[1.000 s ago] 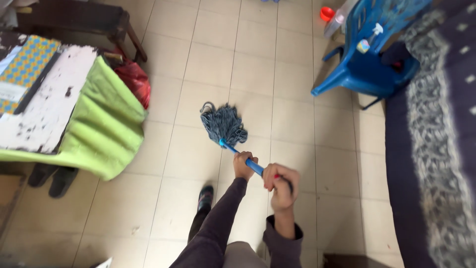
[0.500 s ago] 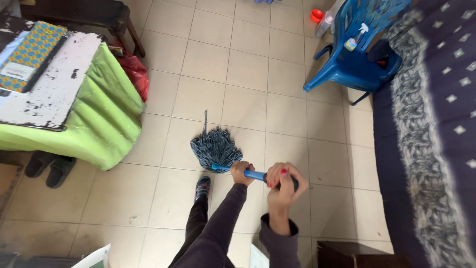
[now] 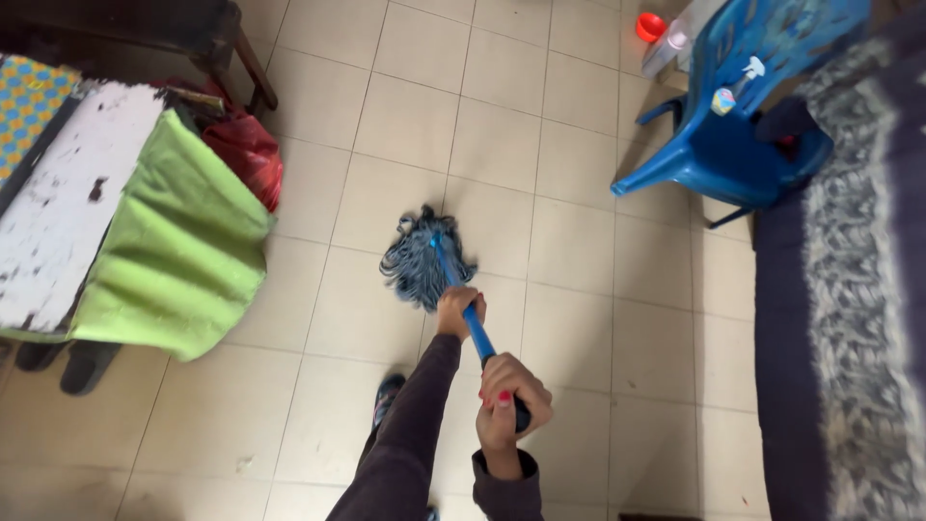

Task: Mopping the tiled floor in a room with sewing equipment.

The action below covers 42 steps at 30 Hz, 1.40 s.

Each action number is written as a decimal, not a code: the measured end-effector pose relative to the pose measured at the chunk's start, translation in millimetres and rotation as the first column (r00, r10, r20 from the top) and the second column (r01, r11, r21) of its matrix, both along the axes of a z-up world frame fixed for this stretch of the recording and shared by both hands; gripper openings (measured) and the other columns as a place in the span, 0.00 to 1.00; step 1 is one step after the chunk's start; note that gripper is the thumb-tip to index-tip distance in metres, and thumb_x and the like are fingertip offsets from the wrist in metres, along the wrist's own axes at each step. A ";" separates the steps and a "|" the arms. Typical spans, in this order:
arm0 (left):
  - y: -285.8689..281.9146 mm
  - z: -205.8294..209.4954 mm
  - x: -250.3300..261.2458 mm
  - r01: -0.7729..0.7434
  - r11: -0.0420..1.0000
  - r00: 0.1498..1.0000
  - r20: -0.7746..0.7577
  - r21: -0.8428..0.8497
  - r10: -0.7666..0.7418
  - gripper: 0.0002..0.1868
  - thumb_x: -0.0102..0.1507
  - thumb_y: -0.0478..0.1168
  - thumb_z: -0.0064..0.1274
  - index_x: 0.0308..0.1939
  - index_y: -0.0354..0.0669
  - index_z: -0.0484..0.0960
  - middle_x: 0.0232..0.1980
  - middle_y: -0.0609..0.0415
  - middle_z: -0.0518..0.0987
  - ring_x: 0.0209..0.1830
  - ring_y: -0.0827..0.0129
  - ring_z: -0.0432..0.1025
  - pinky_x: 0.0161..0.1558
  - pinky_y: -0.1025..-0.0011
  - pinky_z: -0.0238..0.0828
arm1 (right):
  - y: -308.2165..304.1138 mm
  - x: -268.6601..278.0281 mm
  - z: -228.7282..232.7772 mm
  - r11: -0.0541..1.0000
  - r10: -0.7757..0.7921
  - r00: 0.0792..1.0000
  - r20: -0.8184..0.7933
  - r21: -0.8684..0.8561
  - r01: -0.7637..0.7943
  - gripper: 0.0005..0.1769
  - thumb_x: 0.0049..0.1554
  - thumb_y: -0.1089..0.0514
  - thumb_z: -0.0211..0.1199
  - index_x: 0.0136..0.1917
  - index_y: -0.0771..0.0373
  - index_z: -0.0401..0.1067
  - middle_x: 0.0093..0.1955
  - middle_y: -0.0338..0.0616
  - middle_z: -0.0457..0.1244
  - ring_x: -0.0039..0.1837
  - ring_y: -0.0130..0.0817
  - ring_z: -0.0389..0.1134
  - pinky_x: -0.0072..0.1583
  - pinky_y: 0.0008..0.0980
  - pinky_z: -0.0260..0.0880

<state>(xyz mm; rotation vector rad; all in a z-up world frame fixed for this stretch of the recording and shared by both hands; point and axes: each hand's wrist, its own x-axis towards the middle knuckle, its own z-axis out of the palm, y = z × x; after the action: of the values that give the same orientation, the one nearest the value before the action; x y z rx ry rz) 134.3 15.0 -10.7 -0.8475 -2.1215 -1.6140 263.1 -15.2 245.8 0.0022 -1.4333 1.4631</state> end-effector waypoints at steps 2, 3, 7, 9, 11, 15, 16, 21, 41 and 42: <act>20.6 -6.4 -41.9 0.003 1.000 0.999 0.052 -0.031 -0.001 0.10 0.54 0.33 0.55 0.20 0.41 0.71 0.24 0.48 0.75 0.26 0.50 0.73 0.35 0.57 0.70 | 17.8 -40.2 -13.3 1.000 -0.003 1.000 0.018 0.030 0.002 0.26 0.62 0.52 0.58 0.27 0.66 0.57 0.24 0.43 0.55 0.28 0.32 0.57 0.36 0.30 0.55; 31.1 -9.6 -62.9 0.008 0.998 0.995 0.100 -0.059 -0.002 0.10 0.55 0.33 0.56 0.20 0.41 0.71 0.23 0.49 0.76 0.27 0.50 0.74 0.37 0.57 0.71 | 26.7 -60.1 -20.0 0.998 -0.007 0.999 0.031 0.062 0.005 0.27 0.62 0.50 0.58 0.27 0.65 0.57 0.24 0.42 0.56 0.29 0.32 0.57 0.36 0.30 0.55; 61.6 -61.1 -145.0 -0.005 0.998 0.986 0.168 0.061 -0.005 0.05 0.56 0.34 0.60 0.28 0.41 0.79 0.33 0.46 0.81 0.35 0.50 0.78 0.41 0.61 0.75 | 54.9 -130.7 -51.3 0.990 0.055 0.991 0.125 0.119 -0.070 0.27 0.62 0.49 0.56 0.27 0.64 0.56 0.25 0.41 0.55 0.29 0.33 0.56 0.37 0.30 0.54; 65.9 -79.5 -178.1 0.112 0.994 0.947 0.301 0.016 -0.112 0.14 0.57 0.35 0.65 0.29 0.42 0.72 0.42 0.46 0.80 0.45 0.48 0.77 0.49 0.60 0.74 | 66.7 -159.2 -69.4 0.971 0.113 0.976 0.184 0.188 -0.148 0.25 0.61 0.50 0.56 0.28 0.64 0.54 0.27 0.42 0.54 0.31 0.34 0.56 0.38 0.31 0.54; 67.1 -77.5 -204.8 0.210 0.978 0.943 0.268 -0.018 -0.197 0.14 0.54 0.34 0.66 0.31 0.42 0.72 0.46 0.45 0.81 0.53 0.43 0.74 0.53 0.57 0.71 | 76.1 -178.0 -92.6 0.967 0.119 0.972 0.204 0.196 -0.160 0.24 0.59 0.51 0.56 0.28 0.64 0.54 0.27 0.42 0.54 0.32 0.34 0.56 0.39 0.31 0.54; 81.0 -81.4 -224.8 0.319 0.947 0.870 0.407 -0.037 -0.277 0.17 0.52 0.35 0.66 0.34 0.46 0.69 0.48 0.49 0.80 0.59 0.46 0.74 0.61 0.58 0.70 | 87.9 -190.4 -94.7 0.966 0.137 0.961 0.240 0.183 -0.183 0.20 0.58 0.54 0.54 0.29 0.65 0.57 0.28 0.44 0.55 0.33 0.35 0.57 0.42 0.32 0.58; 84.9 -80.5 -221.6 0.316 0.948 0.871 0.409 -0.041 -0.273 0.17 0.52 0.35 0.66 0.34 0.46 0.69 0.48 0.49 0.80 0.59 0.46 0.74 0.61 0.58 0.70 | 91.0 -188.6 -90.5 0.966 0.142 0.960 0.240 0.179 -0.187 0.20 0.58 0.54 0.54 0.29 0.65 0.57 0.28 0.44 0.55 0.33 0.35 0.57 0.42 0.32 0.58; 93.6 -45.0 -187.9 0.188 0.973 0.951 0.273 -0.137 -0.145 0.14 0.53 0.35 0.65 0.28 0.43 0.71 0.33 0.46 0.81 0.62 0.47 0.75 0.68 0.54 0.63 | 101.7 -164.5 -56.8 0.981 0.157 0.957 0.245 0.076 -0.180 0.18 0.55 0.57 0.54 0.27 0.64 0.56 0.26 0.43 0.55 0.32 0.33 0.55 0.40 0.31 0.56; -15.8 51.7 153.6 -0.084 0.969 0.960 0.243 -0.234 0.142 0.12 0.48 0.45 0.62 0.17 0.46 0.77 0.24 0.50 0.74 0.25 0.53 0.72 0.30 0.57 0.69 | 49.2 122.6 81.7 0.942 0.329 0.882 0.339 -0.185 -0.280 0.15 0.53 0.61 0.45 0.26 0.66 0.54 0.24 0.44 0.52 0.29 0.31 0.52 0.36 0.30 0.53; -22.8 52.2 169.5 -0.076 0.972 0.962 0.239 -0.223 0.130 0.14 0.48 0.46 0.64 0.16 0.45 0.76 0.23 0.50 0.73 0.24 0.52 0.71 0.29 0.56 0.66 | 45.8 134.7 89.3 0.939 0.335 0.867 0.368 -0.205 -0.276 0.15 0.53 0.61 0.45 0.26 0.66 0.54 0.24 0.44 0.52 0.29 0.31 0.52 0.35 0.30 0.53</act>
<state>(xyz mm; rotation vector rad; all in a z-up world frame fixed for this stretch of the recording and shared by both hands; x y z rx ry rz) 303.9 -7.8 41.5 -0.6049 -2.5057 -1.5302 397.8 30.5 335.1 -0.1767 -1.7055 1.9120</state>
